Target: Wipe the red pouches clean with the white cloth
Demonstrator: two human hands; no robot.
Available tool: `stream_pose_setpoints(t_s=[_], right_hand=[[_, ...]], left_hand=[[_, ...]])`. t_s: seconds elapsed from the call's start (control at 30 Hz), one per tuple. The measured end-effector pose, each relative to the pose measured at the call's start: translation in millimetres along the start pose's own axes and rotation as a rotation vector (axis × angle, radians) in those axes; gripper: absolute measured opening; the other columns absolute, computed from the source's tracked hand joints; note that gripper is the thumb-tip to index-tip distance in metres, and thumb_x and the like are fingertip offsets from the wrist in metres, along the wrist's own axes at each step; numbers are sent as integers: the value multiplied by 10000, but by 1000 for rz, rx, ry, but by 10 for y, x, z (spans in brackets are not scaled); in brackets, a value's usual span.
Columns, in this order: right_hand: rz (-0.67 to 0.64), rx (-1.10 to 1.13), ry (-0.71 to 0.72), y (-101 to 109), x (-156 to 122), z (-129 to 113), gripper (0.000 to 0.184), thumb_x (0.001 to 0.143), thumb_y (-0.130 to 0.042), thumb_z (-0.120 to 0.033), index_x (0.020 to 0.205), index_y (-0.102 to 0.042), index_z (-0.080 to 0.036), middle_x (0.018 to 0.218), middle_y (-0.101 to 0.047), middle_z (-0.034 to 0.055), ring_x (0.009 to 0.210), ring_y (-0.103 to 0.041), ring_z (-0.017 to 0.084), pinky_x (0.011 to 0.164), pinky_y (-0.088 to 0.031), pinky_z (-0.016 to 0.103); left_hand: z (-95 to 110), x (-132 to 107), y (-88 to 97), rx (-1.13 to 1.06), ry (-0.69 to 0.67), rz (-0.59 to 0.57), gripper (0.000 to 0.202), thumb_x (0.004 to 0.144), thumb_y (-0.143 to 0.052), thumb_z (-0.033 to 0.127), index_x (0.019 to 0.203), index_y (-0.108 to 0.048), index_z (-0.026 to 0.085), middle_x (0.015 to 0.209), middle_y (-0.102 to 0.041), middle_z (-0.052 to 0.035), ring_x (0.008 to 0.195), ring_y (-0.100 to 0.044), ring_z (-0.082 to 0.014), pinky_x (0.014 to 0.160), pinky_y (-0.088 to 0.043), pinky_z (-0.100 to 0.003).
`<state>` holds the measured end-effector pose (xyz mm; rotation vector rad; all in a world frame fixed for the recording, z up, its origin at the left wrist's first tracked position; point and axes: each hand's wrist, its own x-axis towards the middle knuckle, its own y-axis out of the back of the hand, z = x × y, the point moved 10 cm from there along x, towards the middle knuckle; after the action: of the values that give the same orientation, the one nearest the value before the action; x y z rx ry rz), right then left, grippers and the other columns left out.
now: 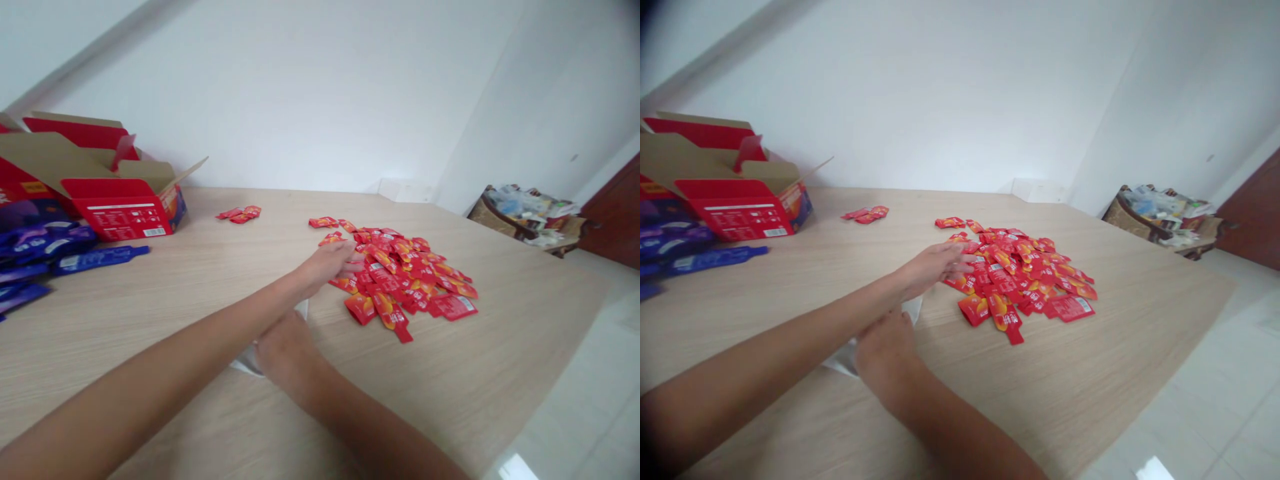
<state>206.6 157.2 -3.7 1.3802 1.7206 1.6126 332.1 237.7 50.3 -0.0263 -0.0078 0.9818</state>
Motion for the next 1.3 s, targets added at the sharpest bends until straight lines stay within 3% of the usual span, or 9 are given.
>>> stream_pose_setpoints(t_s=[0.2,0.33,0.43,0.57,0.7,0.83,0.97,1.17,1.3], right_hand=[[-108,-56,-132,155,-93,3,351,940,-593,-186,1291,-605,-171,1241,-649,165,1112,-630,326,874,-572,459],[-157,-40,-126,171,-124,-12,398,903,-677,-242,1286,-575,-207,1244,-622,136,1124,-620,323,873,-572,441],[-197,-32,-128,149,-146,10,435,888,-710,-286,1293,-564,-221,1252,-612,128,1122,-621,332,864,-575,444],[-212,-22,-120,163,-168,19,402,904,-680,-272,1288,-570,-224,1247,-615,119,1131,-620,324,880,-572,436],[-236,-43,-124,154,-180,-1,388,909,-666,-269,1284,-576,-224,1232,-617,120,1104,-628,323,847,-582,428],[-243,-61,-125,174,-234,-40,433,892,-696,-250,1306,-575,-220,1258,-616,131,1121,-616,327,858,-580,432],[-231,-41,-61,199,-409,-14,429,838,-762,-218,1238,-604,-229,1236,-632,107,1109,-605,311,888,-570,427],[-149,92,135,-61,-651,214,556,733,-884,-312,1221,-618,-299,1149,-683,37,1017,-642,262,873,-575,364],[19,113,175,-213,-720,387,260,921,-736,-274,1150,-653,-366,973,-711,10,857,-684,211,711,-578,278]], left_hand=[[-123,-900,1326,334,-146,288,480,1060,-500,610,1086,-673,163,947,-720,-47,869,-694,-207,863,-548,-411],[-266,-1537,1992,536,-160,424,533,1024,-472,683,958,-680,197,847,-719,-26,805,-654,-209,762,-501,-345],[-389,-1863,2228,661,-154,474,494,1011,-499,667,880,-669,222,805,-698,-1,790,-631,-206,730,-474,-317],[-506,-1962,2199,780,-175,465,391,1003,-564,606,957,-660,230,780,-673,23,691,-614,-184,609,-459,-292],[-508,-1684,1935,909,-283,403,290,1043,-571,476,1039,-648,196,903,-678,-8,752,-644,-179,676,-519,-314],[-464,-1225,1643,1059,-441,341,236,1038,-618,391,1122,-646,172,1128,-661,-69,1042,-651,-237,920,-552,-444],[-438,-739,1436,1181,-542,311,249,1031,-645,362,1203,-646,182,1233,-648,-86,1124,-639,-259,986,-544,-488],[-378,138,1393,1290,-598,383,305,1021,-668,354,1272,-633,184,1325,-623,-102,1177,-631,-278,1007,-544,-512],[-360,837,1420,1348,-610,419,359,1018,-673,367,1325,-612,190,1372,-603,-111,1206,-622,-291,1015,-542,-524]])
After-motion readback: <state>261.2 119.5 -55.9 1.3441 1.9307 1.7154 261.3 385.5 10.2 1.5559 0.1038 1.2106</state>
